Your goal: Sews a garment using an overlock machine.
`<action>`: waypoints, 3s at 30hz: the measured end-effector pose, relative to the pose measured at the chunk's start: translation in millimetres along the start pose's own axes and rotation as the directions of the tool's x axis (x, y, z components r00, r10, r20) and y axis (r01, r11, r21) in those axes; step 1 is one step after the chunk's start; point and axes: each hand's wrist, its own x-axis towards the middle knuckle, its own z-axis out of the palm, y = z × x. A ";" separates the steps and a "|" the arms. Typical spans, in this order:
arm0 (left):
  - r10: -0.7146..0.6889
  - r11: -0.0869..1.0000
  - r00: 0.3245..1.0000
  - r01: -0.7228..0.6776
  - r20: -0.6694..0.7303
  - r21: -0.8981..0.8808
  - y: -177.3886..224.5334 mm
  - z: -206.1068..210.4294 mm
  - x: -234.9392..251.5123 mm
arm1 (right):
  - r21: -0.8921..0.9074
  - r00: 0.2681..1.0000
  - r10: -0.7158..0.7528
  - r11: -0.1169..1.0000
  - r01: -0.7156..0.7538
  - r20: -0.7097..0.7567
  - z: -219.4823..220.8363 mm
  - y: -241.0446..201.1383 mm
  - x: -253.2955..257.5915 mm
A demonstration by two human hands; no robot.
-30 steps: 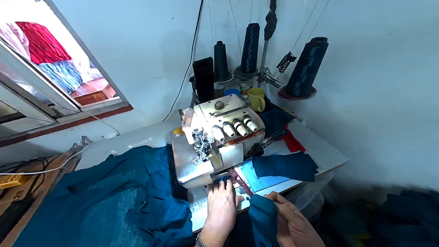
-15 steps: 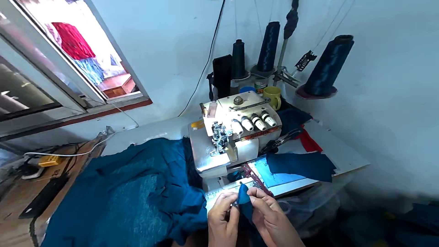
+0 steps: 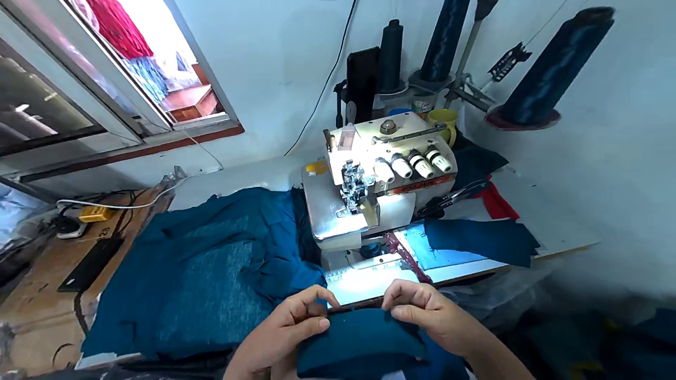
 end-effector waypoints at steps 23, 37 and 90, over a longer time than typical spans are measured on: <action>-0.010 0.975 0.973 0.061 -0.233 0.212 -13.4 23.4 -17.3 | 0.028 0.986 0.140 0.989 -0.143 0.089 47.1 26.2 29.8; 0.111 0.937 0.969 -0.028 -0.222 0.348 -18.6 33.2 -27.4 | 0.153 0.980 0.195 0.970 -0.187 -0.041 57.3 40.5 31.7; 0.488 0.474 0.787 0.124 -0.377 0.872 33.9 -26.2 1.1 | -0.861 0.659 -0.743 0.408 0.305 -0.119 92.2 54.9 114.2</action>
